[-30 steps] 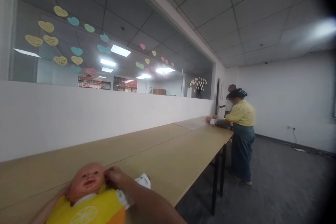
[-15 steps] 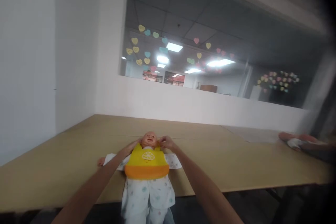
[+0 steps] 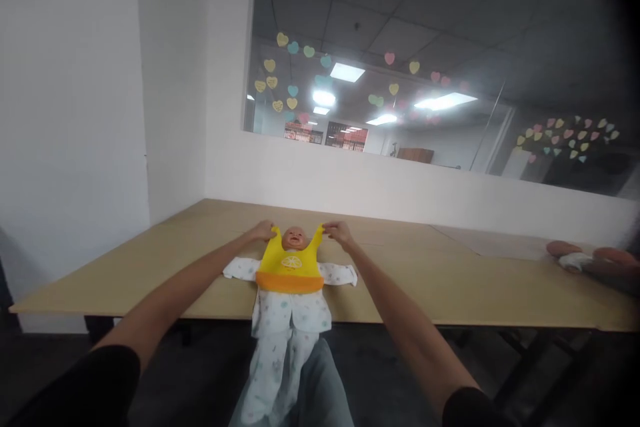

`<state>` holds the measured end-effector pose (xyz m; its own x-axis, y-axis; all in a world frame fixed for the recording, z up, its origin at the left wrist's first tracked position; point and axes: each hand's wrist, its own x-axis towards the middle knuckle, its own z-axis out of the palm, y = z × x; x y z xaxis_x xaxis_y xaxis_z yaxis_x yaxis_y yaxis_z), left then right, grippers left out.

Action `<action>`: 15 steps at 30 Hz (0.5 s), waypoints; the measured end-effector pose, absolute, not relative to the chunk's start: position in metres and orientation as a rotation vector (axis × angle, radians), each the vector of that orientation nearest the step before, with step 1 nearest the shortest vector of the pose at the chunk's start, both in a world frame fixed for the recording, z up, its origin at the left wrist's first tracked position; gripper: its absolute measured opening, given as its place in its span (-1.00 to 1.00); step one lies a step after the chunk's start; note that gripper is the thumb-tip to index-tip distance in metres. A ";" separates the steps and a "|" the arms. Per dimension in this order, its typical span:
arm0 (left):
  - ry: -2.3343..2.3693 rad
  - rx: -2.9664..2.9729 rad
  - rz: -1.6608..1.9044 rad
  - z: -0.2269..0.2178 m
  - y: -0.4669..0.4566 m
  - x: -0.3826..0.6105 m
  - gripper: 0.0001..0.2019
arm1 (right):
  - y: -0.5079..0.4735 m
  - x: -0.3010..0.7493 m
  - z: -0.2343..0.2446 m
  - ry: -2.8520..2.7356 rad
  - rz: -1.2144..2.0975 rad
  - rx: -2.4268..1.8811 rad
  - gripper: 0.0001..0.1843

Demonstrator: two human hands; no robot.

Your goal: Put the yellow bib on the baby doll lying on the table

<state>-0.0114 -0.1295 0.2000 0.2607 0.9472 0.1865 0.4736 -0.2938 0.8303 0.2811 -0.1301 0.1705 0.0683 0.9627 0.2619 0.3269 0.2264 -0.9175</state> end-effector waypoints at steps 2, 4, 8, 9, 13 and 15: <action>1.289 1.917 0.878 0.222 -0.125 -0.012 -0.95 | -0.139 0.288 0.201 -1.490 0.736 -1.263 -0.67; 1.262 1.946 0.871 0.246 -0.124 -0.011 -0.86 | -0.150 0.293 0.234 -1.527 0.672 -1.219 -0.69; 1.049 2.063 0.950 0.302 -0.148 -0.017 -0.67 | -0.200 0.296 0.300 -1.625 0.481 -1.081 -0.66; 0.978 2.099 0.963 0.314 -0.158 -0.022 -0.62 | -0.219 0.295 0.313 -1.649 0.363 -0.971 -0.70; 0.854 2.219 1.133 0.343 -0.192 -0.047 -0.60 | -0.295 0.288 0.336 -1.636 0.197 -0.554 -0.76; 0.854 2.200 1.251 0.349 -0.199 -0.059 -0.59 | -0.321 0.285 0.337 -1.570 0.201 -0.463 -0.76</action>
<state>-0.0594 -0.1992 0.3495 0.3919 0.7104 0.5846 0.2857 -0.6980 0.6566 0.2853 -0.3211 0.3372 0.0068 0.4095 0.9123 0.1665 0.8991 -0.4048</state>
